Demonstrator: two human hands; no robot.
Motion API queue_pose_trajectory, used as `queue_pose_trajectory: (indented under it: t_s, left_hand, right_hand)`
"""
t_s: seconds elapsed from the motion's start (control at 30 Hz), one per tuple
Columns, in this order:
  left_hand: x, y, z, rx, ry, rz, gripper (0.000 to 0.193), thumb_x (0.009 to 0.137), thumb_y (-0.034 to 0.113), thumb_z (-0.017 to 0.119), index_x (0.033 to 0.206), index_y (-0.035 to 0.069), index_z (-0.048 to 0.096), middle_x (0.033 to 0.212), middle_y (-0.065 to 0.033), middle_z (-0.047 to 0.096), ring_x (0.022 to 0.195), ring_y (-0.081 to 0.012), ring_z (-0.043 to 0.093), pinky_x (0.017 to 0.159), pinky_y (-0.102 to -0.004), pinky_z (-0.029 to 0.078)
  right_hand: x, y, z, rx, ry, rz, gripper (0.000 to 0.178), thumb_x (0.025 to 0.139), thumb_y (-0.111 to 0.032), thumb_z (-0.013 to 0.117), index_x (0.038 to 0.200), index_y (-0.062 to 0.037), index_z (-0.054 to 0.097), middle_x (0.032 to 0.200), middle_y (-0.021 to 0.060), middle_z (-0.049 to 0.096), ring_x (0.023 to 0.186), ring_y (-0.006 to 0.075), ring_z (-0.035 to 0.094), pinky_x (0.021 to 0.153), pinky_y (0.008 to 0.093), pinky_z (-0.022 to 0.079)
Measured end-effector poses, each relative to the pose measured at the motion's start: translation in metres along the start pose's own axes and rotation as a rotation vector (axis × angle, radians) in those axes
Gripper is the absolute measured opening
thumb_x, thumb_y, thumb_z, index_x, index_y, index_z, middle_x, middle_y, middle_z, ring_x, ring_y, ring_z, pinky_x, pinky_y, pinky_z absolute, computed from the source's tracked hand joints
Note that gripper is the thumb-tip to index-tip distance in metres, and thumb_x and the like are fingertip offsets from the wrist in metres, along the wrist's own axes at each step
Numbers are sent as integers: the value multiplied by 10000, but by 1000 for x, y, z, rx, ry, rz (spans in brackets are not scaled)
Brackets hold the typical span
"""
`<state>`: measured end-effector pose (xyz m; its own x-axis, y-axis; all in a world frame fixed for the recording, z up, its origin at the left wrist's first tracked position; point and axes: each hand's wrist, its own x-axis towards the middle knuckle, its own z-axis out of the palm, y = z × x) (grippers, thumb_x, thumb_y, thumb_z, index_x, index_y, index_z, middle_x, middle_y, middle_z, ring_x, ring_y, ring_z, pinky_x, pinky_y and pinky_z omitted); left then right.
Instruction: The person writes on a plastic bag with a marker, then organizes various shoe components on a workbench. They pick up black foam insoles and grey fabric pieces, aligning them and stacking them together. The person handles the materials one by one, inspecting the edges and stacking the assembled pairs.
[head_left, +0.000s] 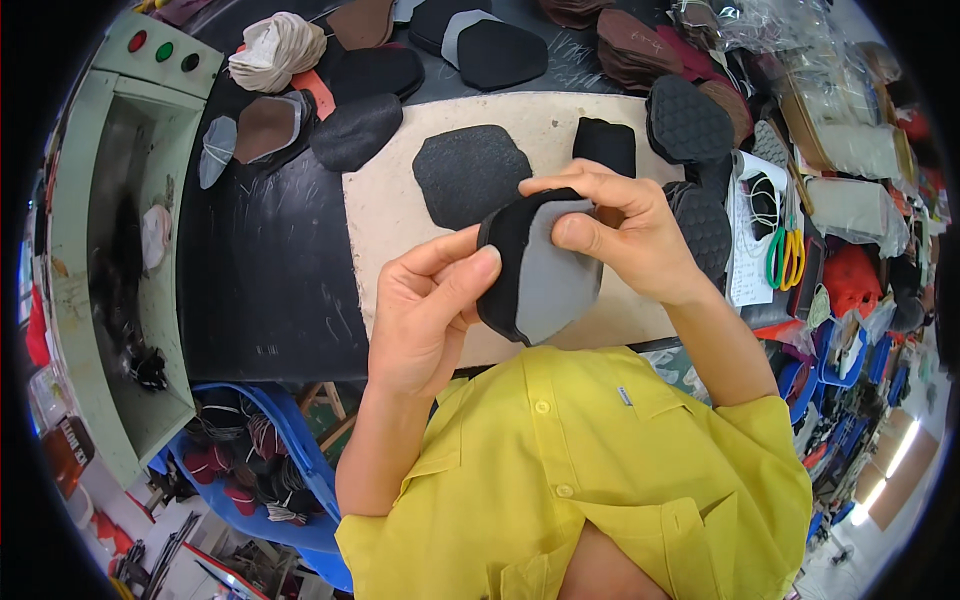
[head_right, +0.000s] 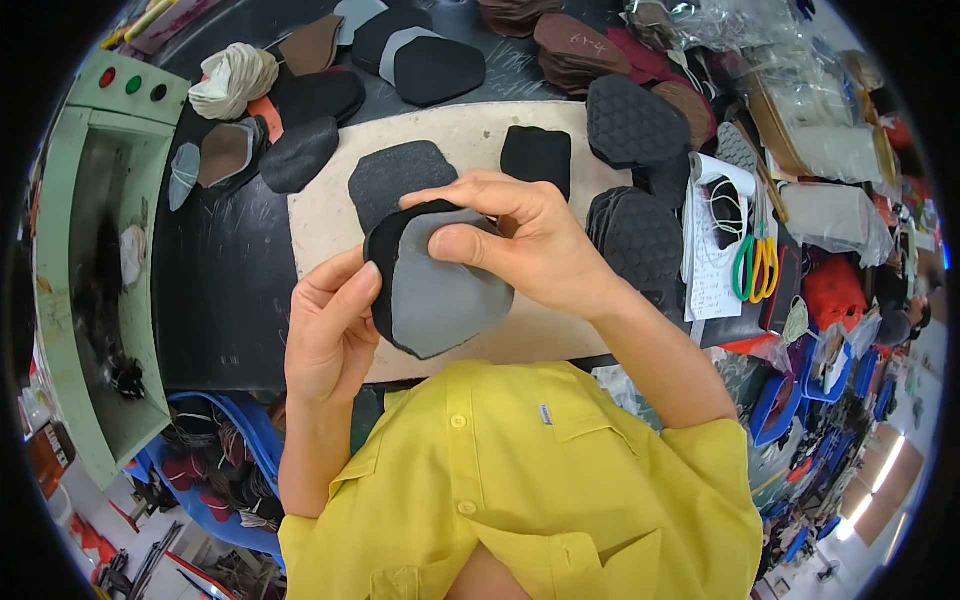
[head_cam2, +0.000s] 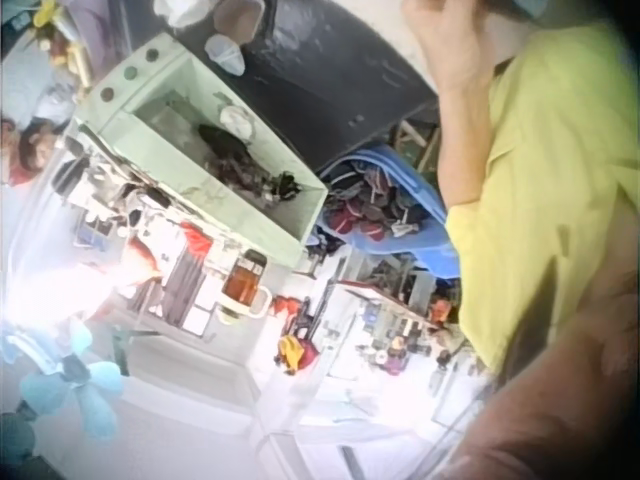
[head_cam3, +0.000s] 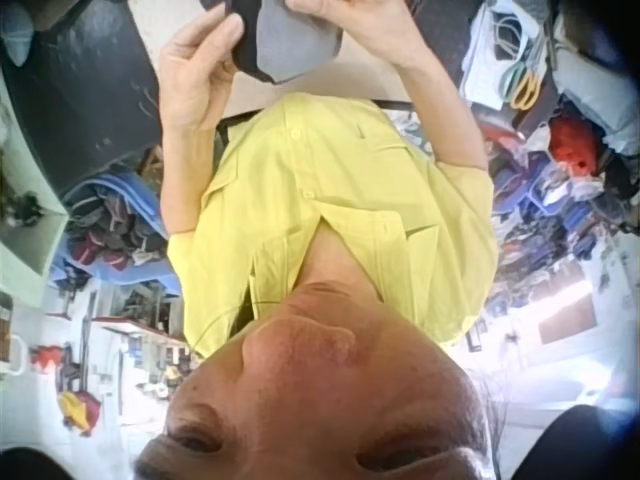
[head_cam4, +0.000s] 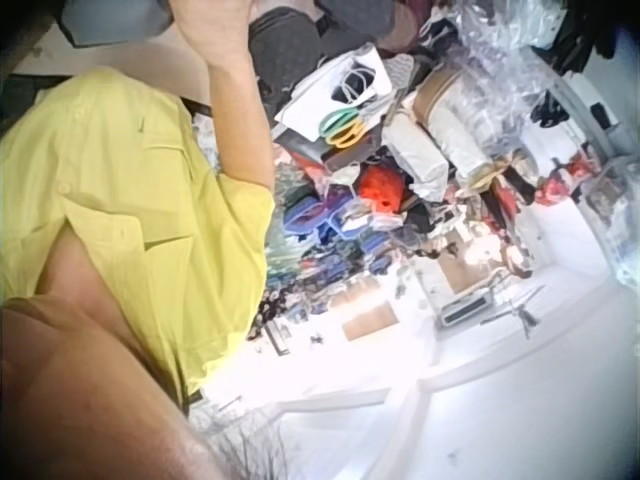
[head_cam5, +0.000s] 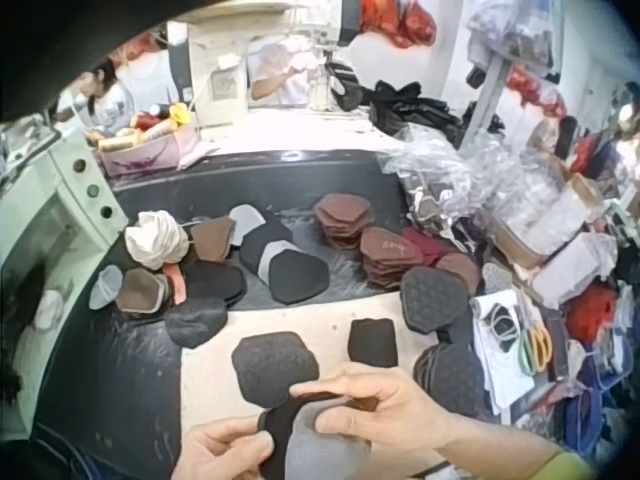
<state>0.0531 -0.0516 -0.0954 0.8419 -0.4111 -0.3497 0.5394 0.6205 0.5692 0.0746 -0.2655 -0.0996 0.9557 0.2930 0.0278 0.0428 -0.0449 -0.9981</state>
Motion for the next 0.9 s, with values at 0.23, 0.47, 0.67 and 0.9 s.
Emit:
queue_pose_trajectory:
  t_s: [0.23, 0.47, 0.67, 0.9]
  left_hand:
    - [-7, -33, -31, 54, 334, -13, 240, 905, 6, 632, 1133, -67, 622, 1000, -144, 701, 857, -147, 695, 746, -254, 591]
    - [-11, -65, -54, 468, 447, 250, 396, 851, 20, 716, 1206, -54, 558, 1033, -80, 660, 888, -102, 630, 743, -215, 529]
    - [-17, -58, -53, 1633, 309, 611, 71, 821, 64, 726, 862, 7, 715, 833, -97, 609, 759, -227, 601, 607, -321, 441]
    - [-27, -48, -26, 998, 226, 95, 184, 856, 100, 727, 939, -61, 690, 813, -92, 708, 668, -135, 641, 614, -276, 508]
  right_hand:
    - [-14, 19, 4, -90, 176, 162, 172, 903, -101, 677, 1031, 11, 704, 944, 63, 683, 872, 115, 637, 782, 252, 510]
    - [-33, 40, 34, -489, -49, -25, 233, 779, -60, 770, 988, -6, 681, 907, 110, 662, 816, 197, 662, 706, 283, 541]
    - [-43, 62, 46, -486, 38, -113, 234, 757, -25, 758, 980, -21, 686, 942, 108, 675, 823, 249, 666, 700, 332, 541]
    - [-50, 45, 48, -483, 132, -152, 198, 735, -16, 757, 928, -43, 720, 872, 81, 662, 762, 203, 657, 618, 305, 527]
